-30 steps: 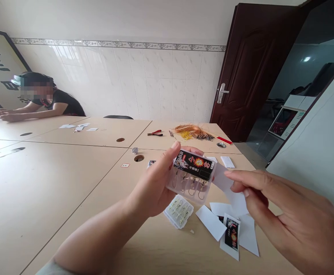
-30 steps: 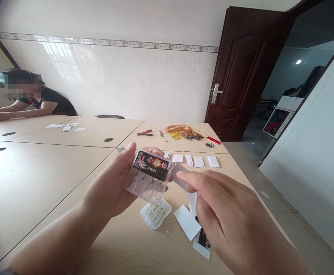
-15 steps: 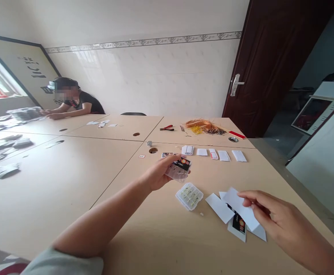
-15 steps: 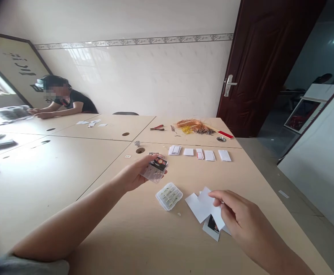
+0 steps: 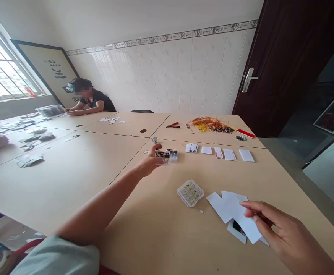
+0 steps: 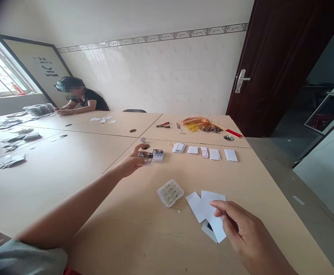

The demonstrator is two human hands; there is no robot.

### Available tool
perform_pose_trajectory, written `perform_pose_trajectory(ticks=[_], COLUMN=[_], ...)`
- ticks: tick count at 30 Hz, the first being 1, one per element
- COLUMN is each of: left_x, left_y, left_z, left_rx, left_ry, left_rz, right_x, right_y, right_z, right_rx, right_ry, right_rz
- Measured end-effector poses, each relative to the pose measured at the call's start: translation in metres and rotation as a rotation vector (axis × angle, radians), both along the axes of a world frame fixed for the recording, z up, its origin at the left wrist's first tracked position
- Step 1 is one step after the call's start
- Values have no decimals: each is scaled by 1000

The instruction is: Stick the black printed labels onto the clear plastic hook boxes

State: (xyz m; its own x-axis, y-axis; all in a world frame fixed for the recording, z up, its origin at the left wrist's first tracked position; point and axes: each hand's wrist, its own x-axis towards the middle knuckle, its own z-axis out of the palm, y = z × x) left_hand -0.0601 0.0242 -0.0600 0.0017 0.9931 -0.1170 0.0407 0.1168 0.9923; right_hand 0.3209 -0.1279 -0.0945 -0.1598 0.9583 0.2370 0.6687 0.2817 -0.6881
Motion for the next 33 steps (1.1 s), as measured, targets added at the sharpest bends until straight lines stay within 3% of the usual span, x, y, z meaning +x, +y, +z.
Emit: perform_pose_trajectory(ticks=[8, 16, 22, 25, 28, 33], left_x=[18, 18, 17, 27, 49, 89], left_y=[48, 48, 48, 37, 7, -61], left_z=[3, -23, -35, -31, -22, 3], left_rx=[45, 139, 360, 476, 528, 452], left_ry=[175, 369, 446, 418, 329, 119], left_rz=[58, 55, 18, 7, -98, -584], right_x=[3, 3, -5, -14, -27, -51], right_y=[-4, -3, 6, 9, 8, 4], right_z=[8, 9, 12, 20, 32, 56], right_rx=[34, 23, 20, 27, 30, 74], right_ry=[-40, -52, 64, 148, 197, 269], right_rz=[2, -4, -100, -190, -225, -180])
